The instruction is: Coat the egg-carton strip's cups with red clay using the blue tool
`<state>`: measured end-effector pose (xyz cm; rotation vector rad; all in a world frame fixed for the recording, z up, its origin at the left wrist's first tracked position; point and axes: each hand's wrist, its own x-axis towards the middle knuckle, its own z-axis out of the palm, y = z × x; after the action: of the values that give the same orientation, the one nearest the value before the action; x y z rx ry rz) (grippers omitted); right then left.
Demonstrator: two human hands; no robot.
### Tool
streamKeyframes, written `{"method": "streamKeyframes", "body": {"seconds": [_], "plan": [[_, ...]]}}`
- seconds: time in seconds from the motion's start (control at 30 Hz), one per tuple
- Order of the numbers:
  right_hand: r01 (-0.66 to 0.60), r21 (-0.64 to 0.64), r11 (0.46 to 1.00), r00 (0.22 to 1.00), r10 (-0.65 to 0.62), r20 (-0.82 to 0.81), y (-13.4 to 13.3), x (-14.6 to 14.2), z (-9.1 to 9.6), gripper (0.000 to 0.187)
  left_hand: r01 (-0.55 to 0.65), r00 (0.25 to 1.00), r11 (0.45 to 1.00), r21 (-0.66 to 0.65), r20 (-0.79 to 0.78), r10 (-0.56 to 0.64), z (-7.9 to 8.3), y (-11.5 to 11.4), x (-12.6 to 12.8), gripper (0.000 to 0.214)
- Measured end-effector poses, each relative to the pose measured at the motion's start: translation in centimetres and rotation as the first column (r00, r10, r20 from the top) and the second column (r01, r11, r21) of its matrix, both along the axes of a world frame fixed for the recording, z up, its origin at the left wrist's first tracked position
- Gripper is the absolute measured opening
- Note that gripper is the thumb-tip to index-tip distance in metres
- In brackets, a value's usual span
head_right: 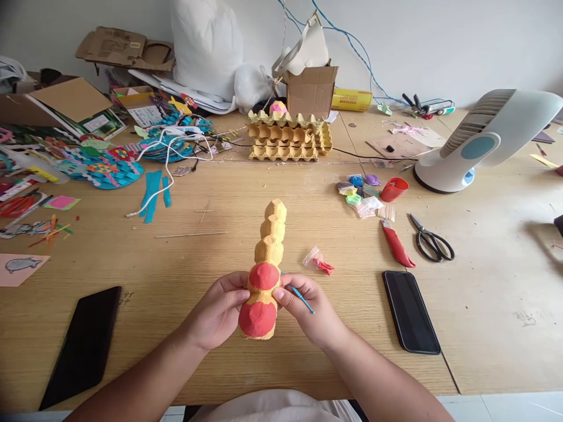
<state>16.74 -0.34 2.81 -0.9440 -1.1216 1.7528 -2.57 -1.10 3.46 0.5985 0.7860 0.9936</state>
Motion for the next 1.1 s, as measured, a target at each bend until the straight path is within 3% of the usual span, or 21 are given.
{"method": "streamKeyframes", "body": {"seconds": [0.23,0.37,0.47,0.57,0.73,0.9,1.0,1.1], "plan": [[-0.025,0.004,1.0,1.0,0.025,-0.015,-0.2,0.0,-0.1,0.02,0.004,0.994,0.988,0.154,-0.11,0.013,-0.3,0.4,-0.2,0.025],[-0.036,0.029,0.999,0.999,0.036,0.008,-0.2,0.0,0.1,0.019,-0.03,0.991,0.984,0.177,-0.126,0.053,-0.3,0.2,-0.1,0.024],[-0.036,0.003,0.999,0.999,0.036,-0.011,-0.3,-0.1,0.1,0.02,-0.024,0.996,0.989,0.143,-0.087,0.037,-0.3,0.2,-0.1,0.024],[-0.029,-0.059,0.998,0.996,0.024,-0.085,-0.3,-0.1,-0.1,0.02,0.06,0.998,0.994,0.093,0.008,-0.061,-0.4,0.3,-0.1,0.034],[-0.057,-0.066,0.996,0.992,0.049,-0.115,-0.2,0.0,-0.2,0.019,0.121,0.98,0.989,-0.084,0.169,-0.106,-0.7,0.3,0.0,0.048],[-0.111,0.059,0.992,0.99,0.105,0.093,0.5,0.6,0.8,0.027,0.087,0.992,0.993,-0.084,0.102,-0.079,-0.7,0.3,0.2,0.038],[-0.14,0.193,0.971,0.942,0.071,0.328,0.9,1.1,1.4,0.029,0.046,0.996,0.998,-0.051,0.08,-0.042,-0.8,0.3,0.3,0.031],[-0.186,0.231,0.955,0.88,0.057,0.471,1.1,1.5,1.5,0.031,0.043,0.998,0.998,-0.055,0.053,-0.04,-0.9,0.1,0.5,0.027]]}}
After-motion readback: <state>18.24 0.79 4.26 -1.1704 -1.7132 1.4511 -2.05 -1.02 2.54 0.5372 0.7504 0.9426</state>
